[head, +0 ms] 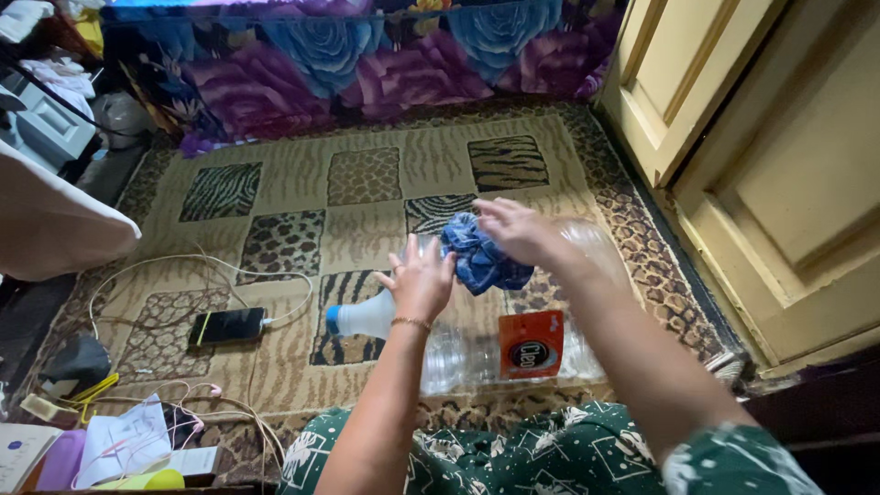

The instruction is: The person sits on the floor and wipes the exterior of a large clear plastic water bottle using a blue cloth. They rotate the bottle and wipe multiple sides, including the cap and handle area, repeatedly.

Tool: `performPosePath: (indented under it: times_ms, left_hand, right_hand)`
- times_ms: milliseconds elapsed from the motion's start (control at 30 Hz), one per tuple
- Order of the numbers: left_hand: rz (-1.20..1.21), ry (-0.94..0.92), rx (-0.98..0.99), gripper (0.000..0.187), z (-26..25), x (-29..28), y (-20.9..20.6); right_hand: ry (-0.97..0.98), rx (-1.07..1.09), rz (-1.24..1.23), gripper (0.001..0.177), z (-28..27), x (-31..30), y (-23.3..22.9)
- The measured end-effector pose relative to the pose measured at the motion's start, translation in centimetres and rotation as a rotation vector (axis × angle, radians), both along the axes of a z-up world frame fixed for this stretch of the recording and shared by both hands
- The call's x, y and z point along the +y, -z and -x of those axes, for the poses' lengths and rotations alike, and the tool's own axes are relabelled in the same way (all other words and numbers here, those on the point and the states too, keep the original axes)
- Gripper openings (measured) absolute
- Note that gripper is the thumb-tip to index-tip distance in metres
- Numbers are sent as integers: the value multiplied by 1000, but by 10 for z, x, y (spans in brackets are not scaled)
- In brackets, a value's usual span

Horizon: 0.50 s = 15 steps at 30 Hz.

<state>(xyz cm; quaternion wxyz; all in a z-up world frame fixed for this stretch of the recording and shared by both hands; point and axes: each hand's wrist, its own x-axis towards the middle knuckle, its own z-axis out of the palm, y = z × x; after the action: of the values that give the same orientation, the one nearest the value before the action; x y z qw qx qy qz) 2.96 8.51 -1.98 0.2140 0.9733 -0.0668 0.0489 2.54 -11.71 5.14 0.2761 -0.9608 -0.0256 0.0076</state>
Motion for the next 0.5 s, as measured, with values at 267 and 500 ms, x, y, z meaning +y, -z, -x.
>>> performPosePath:
  times_ms: [267, 500]
  left_hand:
    - [236, -79, 128, 48, -10, 18, 29]
    - [151, 108, -28, 49, -61, 16, 39]
  right_hand:
    - [-56, -196, 281, 57, 28, 57, 23]
    - [-407, -828, 374, 34, 158, 38, 98]
